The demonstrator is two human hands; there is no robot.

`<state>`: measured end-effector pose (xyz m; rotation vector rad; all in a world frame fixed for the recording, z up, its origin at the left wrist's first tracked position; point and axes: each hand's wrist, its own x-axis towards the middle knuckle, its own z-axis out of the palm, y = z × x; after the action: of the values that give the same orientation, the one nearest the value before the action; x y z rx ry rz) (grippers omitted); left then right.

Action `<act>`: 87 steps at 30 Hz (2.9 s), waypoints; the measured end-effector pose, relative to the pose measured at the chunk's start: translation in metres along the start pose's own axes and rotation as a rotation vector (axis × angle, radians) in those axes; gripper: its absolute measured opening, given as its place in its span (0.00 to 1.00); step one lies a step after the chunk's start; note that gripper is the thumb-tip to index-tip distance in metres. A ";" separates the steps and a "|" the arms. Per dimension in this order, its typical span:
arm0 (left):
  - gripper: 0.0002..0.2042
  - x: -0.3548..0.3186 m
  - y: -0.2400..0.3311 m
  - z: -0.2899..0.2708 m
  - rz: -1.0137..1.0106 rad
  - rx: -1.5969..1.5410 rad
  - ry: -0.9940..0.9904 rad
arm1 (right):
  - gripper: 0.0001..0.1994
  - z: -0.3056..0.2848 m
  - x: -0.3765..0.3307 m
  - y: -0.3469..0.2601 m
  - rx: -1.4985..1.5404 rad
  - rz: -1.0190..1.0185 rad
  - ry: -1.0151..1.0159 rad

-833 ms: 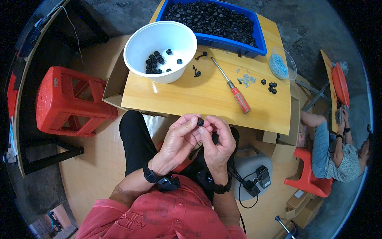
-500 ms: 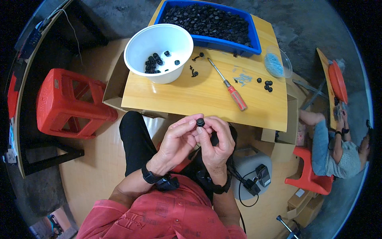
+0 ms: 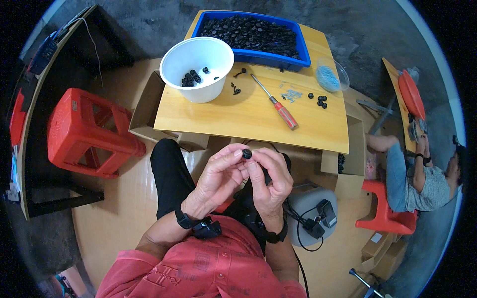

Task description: Assembling small black plastic components using a screwdriver.

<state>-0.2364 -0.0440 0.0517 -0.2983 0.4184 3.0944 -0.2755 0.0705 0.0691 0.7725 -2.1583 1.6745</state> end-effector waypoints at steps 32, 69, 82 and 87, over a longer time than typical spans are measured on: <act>0.11 -0.004 0.006 -0.007 -0.022 0.210 -0.100 | 0.06 -0.005 0.004 -0.009 0.246 0.233 -0.066; 0.14 0.016 0.016 -0.012 0.039 0.120 -0.111 | 0.13 0.012 0.020 0.006 0.321 0.171 -0.057; 0.19 0.008 0.011 -0.001 0.158 0.315 -0.087 | 0.11 0.008 0.020 0.004 0.023 -0.038 -0.060; 0.18 0.005 0.009 -0.005 0.232 0.508 -0.031 | 0.10 0.006 0.018 0.006 -0.020 -0.129 -0.058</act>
<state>-0.2404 -0.0539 0.0480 -0.2003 1.2835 3.0463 -0.2931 0.0616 0.0719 0.9442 -2.1109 1.5827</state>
